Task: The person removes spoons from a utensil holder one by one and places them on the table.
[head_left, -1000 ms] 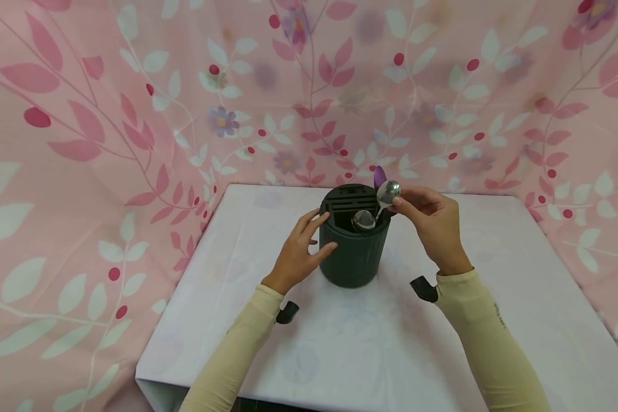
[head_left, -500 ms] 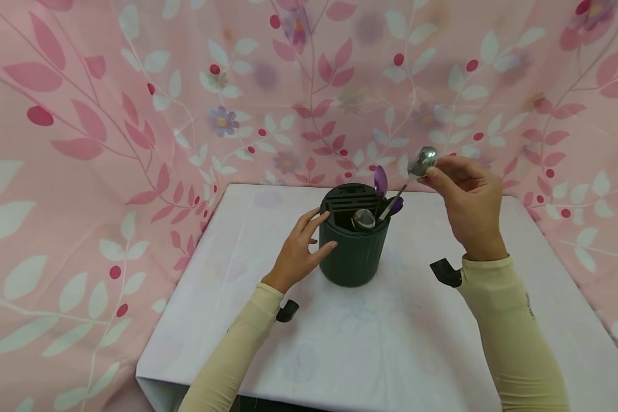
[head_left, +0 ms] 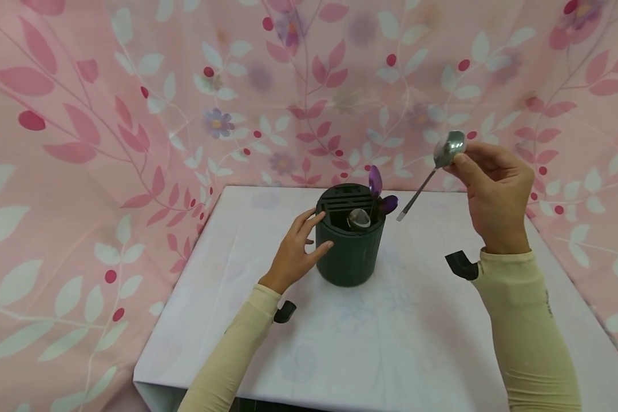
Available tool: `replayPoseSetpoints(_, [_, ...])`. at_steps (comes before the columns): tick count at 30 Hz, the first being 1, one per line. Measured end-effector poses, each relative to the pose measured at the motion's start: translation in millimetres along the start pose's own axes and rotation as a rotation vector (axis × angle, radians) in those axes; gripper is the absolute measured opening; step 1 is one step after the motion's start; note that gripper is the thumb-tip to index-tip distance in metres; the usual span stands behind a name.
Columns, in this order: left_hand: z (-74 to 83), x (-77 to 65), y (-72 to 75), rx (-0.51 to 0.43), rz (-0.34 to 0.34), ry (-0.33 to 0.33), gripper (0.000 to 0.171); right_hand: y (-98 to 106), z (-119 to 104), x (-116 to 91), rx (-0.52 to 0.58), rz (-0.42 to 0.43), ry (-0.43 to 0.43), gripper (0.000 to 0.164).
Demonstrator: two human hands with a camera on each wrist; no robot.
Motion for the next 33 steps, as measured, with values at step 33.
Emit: replayPoseSetpoints(33, [-0.5,-0.7,0.0,0.003,0.016,-0.022,0.069,117.9,131.1,-35.9,-0.160,0.168,-0.496,0.032])
Point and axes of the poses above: each hand's wrist, its own x-axis towards the middle knuckle, its own y-axis out of the back of the hand, z = x × y, the point moved 10 cm from there along x, towards the middle knuckle, and after that the axes turned 8 degrees about -y, right-handed, at the moved point
